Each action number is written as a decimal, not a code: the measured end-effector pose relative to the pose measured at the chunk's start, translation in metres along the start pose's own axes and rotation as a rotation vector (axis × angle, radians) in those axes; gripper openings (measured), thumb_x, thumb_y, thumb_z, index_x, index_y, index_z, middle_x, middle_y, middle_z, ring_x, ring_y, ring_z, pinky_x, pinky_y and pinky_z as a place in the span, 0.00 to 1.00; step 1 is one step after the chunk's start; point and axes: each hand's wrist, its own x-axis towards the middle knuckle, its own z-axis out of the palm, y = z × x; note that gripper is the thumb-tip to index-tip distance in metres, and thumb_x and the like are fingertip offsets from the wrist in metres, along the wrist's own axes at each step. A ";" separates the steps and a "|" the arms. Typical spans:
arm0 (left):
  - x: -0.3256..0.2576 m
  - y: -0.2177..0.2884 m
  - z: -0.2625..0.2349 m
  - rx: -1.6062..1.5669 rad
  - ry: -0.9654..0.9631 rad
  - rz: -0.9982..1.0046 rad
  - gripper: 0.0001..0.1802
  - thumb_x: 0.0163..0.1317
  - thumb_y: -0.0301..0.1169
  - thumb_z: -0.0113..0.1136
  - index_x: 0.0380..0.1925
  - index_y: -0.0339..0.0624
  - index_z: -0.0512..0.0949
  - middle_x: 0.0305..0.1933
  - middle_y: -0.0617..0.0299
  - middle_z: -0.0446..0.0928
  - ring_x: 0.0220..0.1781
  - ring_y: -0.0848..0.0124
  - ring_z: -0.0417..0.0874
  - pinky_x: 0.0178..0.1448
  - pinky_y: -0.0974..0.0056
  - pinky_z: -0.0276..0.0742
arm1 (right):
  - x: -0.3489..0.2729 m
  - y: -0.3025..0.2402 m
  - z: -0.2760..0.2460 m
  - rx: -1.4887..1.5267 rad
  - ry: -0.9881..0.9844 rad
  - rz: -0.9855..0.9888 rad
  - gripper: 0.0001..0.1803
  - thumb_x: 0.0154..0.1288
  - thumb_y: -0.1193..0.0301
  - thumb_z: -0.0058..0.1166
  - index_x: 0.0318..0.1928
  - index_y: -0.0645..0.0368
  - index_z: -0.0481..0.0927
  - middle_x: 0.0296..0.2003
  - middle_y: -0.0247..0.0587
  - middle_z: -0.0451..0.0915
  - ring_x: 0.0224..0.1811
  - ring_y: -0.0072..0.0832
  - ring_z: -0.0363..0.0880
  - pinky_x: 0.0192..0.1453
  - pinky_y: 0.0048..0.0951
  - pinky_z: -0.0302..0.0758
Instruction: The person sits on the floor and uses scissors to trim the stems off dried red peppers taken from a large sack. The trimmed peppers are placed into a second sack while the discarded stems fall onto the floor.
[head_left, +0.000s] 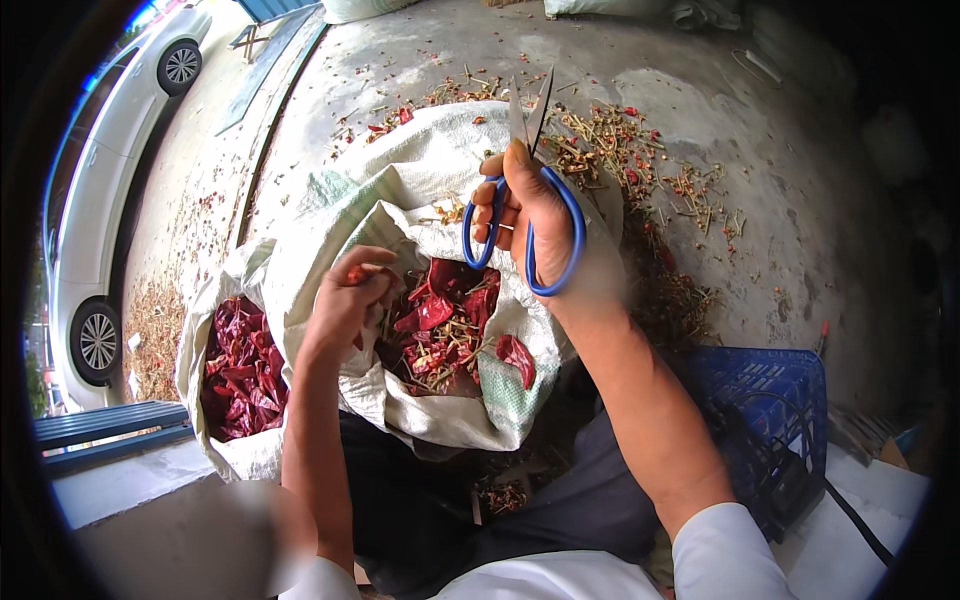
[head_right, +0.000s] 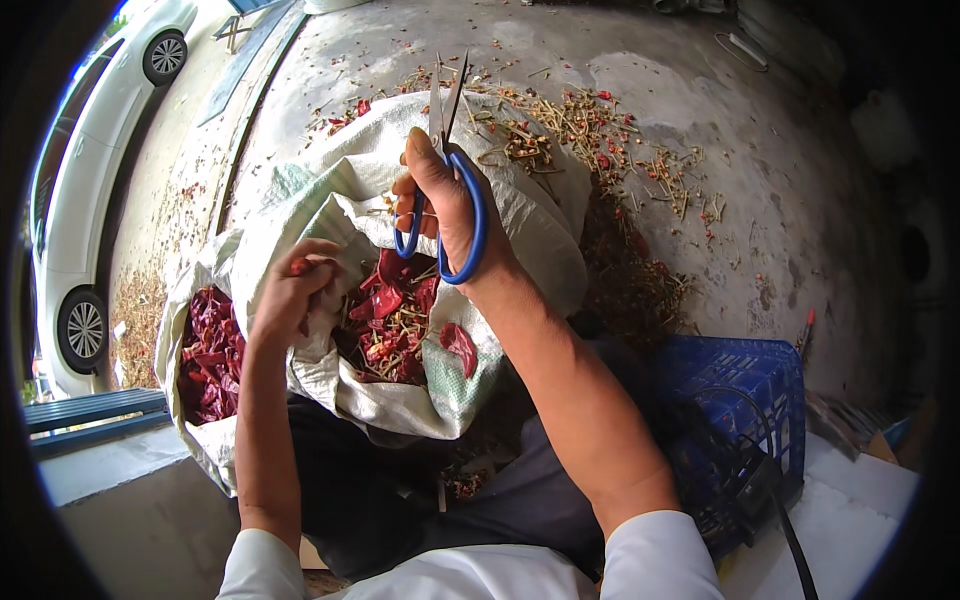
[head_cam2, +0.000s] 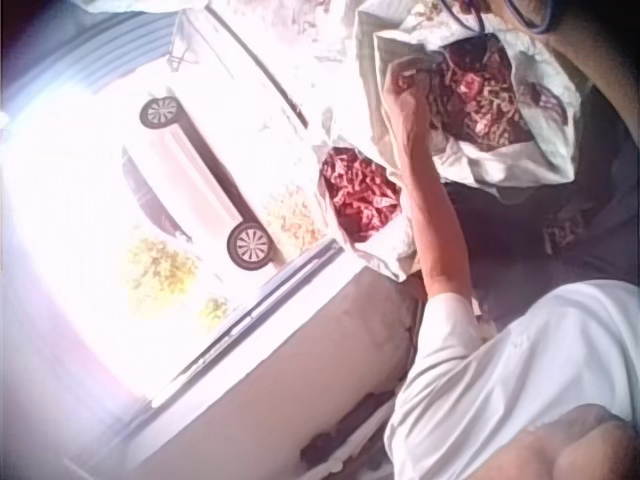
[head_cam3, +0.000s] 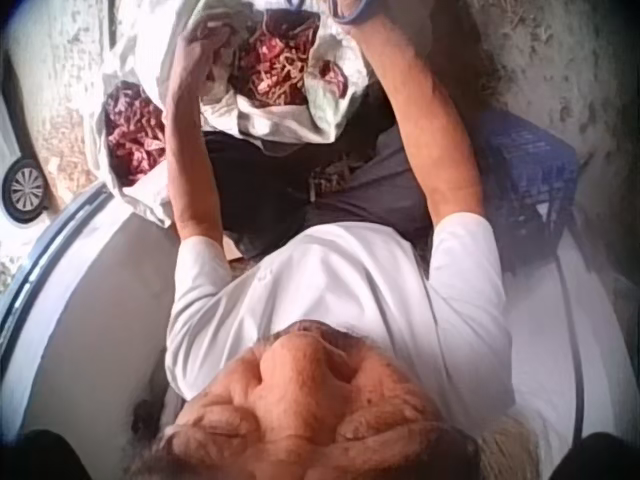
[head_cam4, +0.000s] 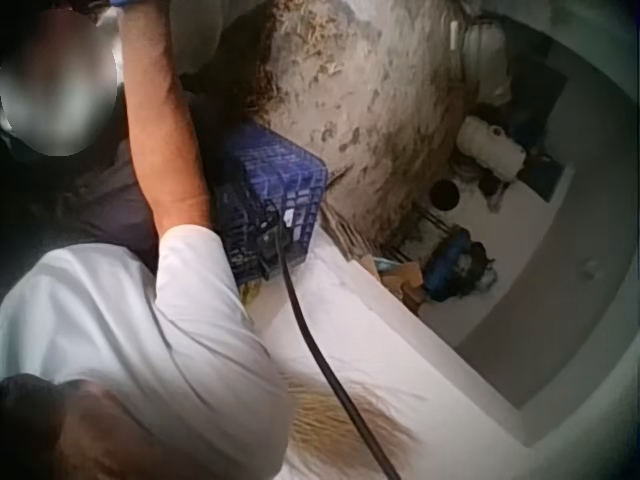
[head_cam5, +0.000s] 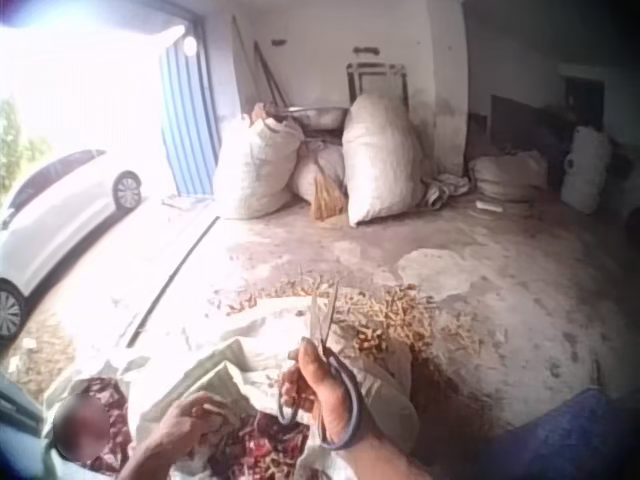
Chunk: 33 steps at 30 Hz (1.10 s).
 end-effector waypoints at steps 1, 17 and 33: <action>0.005 -0.008 0.006 0.183 0.010 -0.024 0.10 0.70 0.29 0.59 0.49 0.46 0.80 0.40 0.61 0.83 0.33 0.77 0.81 0.24 0.72 0.67 | 0.001 -0.001 -0.002 0.017 -0.014 0.019 0.37 0.62 0.35 0.59 0.48 0.59 0.76 0.33 0.35 0.79 0.32 0.20 0.79 0.39 0.25 0.80; 0.008 -0.023 0.040 0.595 -0.035 0.124 0.08 0.55 0.21 0.71 0.31 0.39 0.80 0.23 0.67 0.70 0.27 0.77 0.71 0.33 0.68 0.70 | 0.004 0.001 -0.002 -0.090 -0.003 0.084 0.26 0.67 0.43 0.60 0.44 0.54 0.77 0.30 0.31 0.78 0.30 0.19 0.77 0.37 0.22 0.76; -0.049 -0.018 -0.083 0.244 0.697 0.167 0.11 0.67 0.36 0.66 0.33 0.39 0.84 0.22 0.69 0.75 0.20 0.83 0.69 0.22 0.72 0.61 | 0.010 0.021 0.012 -0.292 -0.117 -0.025 0.24 0.66 0.48 0.62 0.29 0.57 0.74 0.19 0.30 0.73 0.19 0.18 0.70 0.24 0.23 0.67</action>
